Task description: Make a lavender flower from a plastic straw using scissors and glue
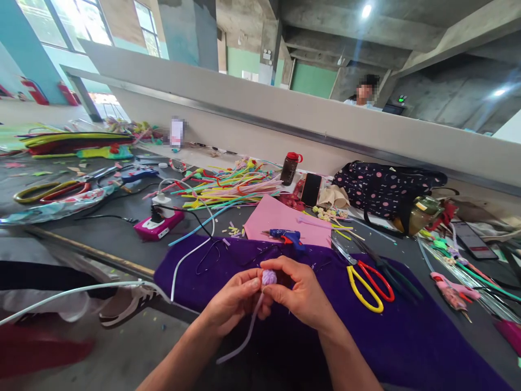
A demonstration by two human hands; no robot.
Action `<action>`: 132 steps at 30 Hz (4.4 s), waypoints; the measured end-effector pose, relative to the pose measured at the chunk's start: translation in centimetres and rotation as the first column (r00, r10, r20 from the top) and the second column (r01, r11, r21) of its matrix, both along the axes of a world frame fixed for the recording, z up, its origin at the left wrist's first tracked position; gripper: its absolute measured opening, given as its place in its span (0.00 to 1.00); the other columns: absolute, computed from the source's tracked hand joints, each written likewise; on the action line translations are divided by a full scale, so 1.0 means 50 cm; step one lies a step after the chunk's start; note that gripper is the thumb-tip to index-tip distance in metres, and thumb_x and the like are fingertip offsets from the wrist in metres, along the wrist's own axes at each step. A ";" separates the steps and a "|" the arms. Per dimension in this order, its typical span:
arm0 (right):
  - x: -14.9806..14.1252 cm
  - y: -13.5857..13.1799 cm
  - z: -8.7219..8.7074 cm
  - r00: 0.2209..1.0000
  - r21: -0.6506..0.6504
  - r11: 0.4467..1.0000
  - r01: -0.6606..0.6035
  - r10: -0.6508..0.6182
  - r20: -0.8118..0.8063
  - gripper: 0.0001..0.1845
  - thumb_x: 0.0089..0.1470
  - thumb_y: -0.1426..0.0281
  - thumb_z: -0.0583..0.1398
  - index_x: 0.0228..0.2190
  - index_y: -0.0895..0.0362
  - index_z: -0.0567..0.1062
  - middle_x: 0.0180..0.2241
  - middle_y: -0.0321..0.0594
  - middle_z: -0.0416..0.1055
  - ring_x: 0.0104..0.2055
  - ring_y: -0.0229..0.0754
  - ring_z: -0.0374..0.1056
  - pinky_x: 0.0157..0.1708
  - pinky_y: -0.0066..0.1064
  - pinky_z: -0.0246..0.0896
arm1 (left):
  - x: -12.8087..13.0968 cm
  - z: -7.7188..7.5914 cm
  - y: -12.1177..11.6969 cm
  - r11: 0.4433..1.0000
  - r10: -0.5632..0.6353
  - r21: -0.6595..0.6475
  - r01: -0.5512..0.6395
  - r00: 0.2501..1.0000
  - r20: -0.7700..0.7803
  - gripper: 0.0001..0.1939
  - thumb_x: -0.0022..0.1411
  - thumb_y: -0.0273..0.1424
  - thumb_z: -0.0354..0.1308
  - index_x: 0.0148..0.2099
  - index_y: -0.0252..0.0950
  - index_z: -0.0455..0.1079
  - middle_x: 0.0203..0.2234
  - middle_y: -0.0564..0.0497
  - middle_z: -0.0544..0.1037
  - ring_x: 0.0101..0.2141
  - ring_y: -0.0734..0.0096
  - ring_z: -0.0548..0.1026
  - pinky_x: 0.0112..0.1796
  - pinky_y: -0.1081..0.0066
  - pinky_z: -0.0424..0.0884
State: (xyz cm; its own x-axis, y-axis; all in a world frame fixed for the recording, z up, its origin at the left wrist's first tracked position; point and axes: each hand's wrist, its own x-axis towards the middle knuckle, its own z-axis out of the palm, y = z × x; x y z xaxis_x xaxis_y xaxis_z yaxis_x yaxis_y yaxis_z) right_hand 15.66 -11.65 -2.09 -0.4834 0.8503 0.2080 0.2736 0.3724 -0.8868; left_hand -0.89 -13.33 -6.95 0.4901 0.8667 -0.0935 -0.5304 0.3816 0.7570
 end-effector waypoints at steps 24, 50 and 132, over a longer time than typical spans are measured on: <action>-0.014 -0.010 0.019 0.991 0.109 0.993 0.044 -0.029 -0.133 0.08 0.52 0.67 0.60 0.36 0.53 0.76 0.36 0.40 0.69 0.33 0.40 0.65 0.32 0.30 0.61 | -0.012 -0.024 -0.008 0.960 0.274 0.062 -0.274 0.962 0.018 0.15 0.42 0.37 0.68 0.26 0.32 0.68 0.13 0.52 0.73 0.12 0.85 0.57 0.15 0.80 0.45; -0.024 0.000 0.019 0.996 0.212 0.977 0.021 -0.002 -0.089 0.10 0.58 0.68 0.54 0.26 0.56 0.70 0.34 0.40 0.67 0.34 0.40 0.65 0.33 0.30 0.60 | -0.015 -0.024 -0.006 0.952 0.294 0.084 -0.295 0.955 0.031 0.10 0.49 0.32 0.65 0.28 0.31 0.69 0.14 0.51 0.73 0.12 0.87 0.55 0.15 0.81 0.44; -0.097 -0.030 -0.046 0.970 -0.172 0.984 0.055 -0.094 -0.226 0.10 0.51 0.63 0.59 0.26 0.57 0.70 0.17 0.29 0.62 0.18 0.32 0.59 0.19 0.24 0.54 | 0.007 0.010 -0.011 0.888 0.459 -0.056 -0.456 0.884 0.089 0.12 0.46 0.33 0.66 0.33 0.33 0.74 0.24 0.53 0.73 0.19 0.78 0.67 0.17 0.77 0.62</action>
